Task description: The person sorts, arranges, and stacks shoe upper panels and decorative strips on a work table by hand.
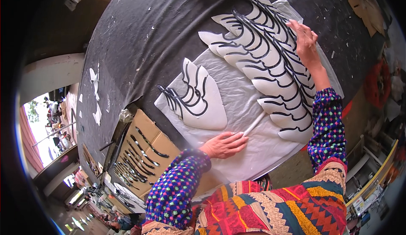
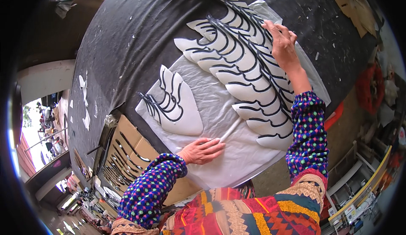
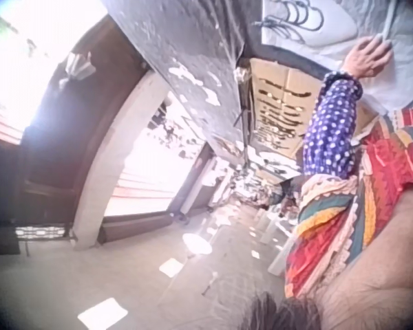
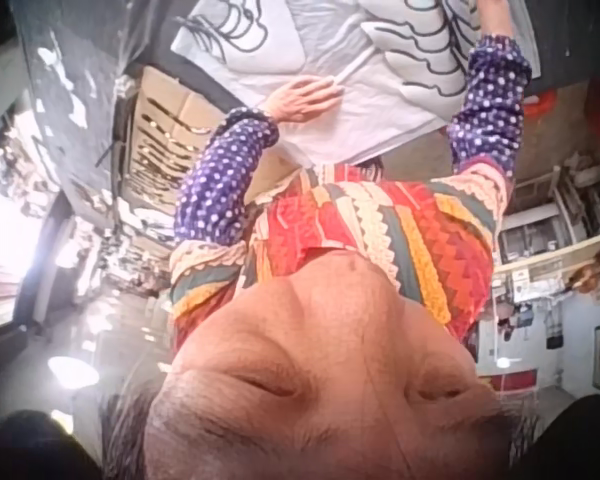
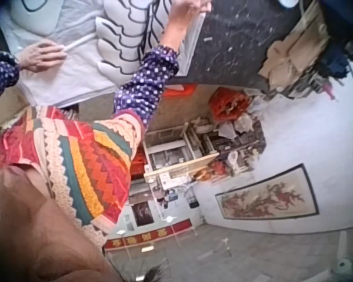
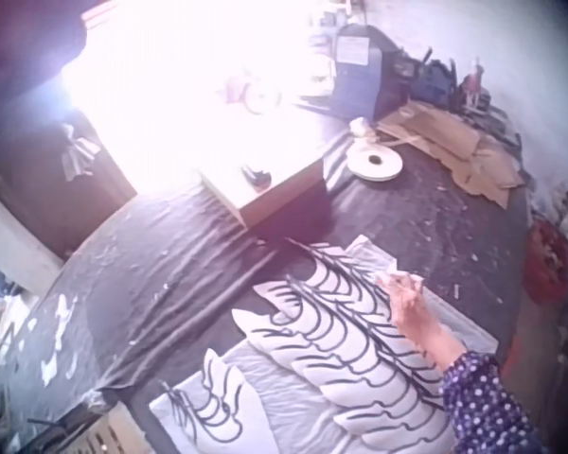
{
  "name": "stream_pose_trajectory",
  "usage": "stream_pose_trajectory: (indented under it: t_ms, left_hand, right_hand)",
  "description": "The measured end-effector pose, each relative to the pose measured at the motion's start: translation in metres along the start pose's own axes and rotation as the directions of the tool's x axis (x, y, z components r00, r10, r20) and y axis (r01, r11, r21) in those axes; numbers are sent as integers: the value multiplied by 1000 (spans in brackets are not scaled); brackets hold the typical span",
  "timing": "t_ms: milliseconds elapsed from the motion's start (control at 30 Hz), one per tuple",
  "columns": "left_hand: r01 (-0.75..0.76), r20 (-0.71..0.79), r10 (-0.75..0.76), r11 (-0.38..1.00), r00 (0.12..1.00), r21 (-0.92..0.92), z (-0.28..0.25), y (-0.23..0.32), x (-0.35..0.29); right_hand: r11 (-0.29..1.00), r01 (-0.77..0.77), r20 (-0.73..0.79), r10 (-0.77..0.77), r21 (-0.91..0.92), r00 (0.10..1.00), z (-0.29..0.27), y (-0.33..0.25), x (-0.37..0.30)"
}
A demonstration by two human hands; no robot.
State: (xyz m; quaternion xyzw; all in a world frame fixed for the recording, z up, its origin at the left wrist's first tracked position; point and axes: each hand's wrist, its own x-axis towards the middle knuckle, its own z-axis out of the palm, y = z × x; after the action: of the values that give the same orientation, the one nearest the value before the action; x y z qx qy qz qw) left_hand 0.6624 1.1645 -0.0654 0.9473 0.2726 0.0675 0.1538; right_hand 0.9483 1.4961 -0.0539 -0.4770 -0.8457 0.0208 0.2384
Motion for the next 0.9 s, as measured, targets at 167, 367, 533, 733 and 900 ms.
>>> stream_pose_trajectory:
  t_ms: [167,367,533,733,900]
  left_hand:
    - [12,3,-12,1000,1000,10,0,0,-3]
    - [11,-9,-11,1000,1000,-8,0,0,-2]
    - [9,-18,-9,1000,1000,-9,-2,0,-1]
    - [21,-18,-22,999,1000,-29,-2,1,-2]
    - [19,-31,-20,999,999,-27,-2,0,-2]
  right_hand:
    - [991,68,17,-67,-113,998,0,3,6]
    - [1000,2,-53,-1,6,999,14,7,27]
    - [997,27,48,-23,-74,999,31,15,36]
    - [997,38,75,-32,-74,997,22,17,31]
    - [998,66,-22,-67,-19,998,27,3,49]
